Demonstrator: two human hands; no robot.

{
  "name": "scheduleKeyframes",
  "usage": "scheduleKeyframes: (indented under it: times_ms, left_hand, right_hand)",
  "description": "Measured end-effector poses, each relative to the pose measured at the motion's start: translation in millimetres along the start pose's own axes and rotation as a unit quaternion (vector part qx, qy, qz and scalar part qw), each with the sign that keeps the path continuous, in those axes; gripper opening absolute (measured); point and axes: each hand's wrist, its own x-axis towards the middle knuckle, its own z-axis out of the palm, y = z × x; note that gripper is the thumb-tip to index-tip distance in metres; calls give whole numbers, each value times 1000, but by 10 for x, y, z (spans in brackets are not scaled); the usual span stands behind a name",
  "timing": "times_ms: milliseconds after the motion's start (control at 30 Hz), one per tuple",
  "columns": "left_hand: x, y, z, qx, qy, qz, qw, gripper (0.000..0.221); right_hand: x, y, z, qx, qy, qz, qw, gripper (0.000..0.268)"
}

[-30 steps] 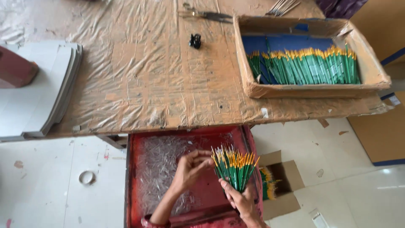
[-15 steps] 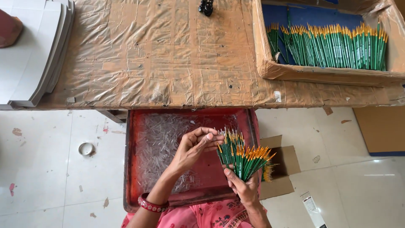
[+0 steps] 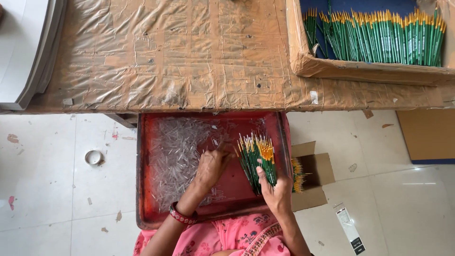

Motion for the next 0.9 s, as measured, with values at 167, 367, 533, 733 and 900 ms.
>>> scheduleKeyframes:
  times_ms: [167,367,533,733,900]
  left_hand:
    - [-24,-84,16,-109,-24,61,992,27]
    - [0,203,-167,-485,-151,15,861,32]
    - [-57,353,-224,-532,-161,36,831,31]
    - [-62,144,-14,-405,-117,-26,906,26]
    - [-42,74,-475,-45,26,89,995,31]
  right_hand:
    - [-14,-134,-42,243,-78,236,938,21]
    - [-199,112,21,294,-88,161,938,9]
    - [-164,-3,-15,290,-56,136,946,11]
    - [-202,110,118,228,-60,122,964,9]
    - [-153,290,208,-51,-39,-43,997,10]
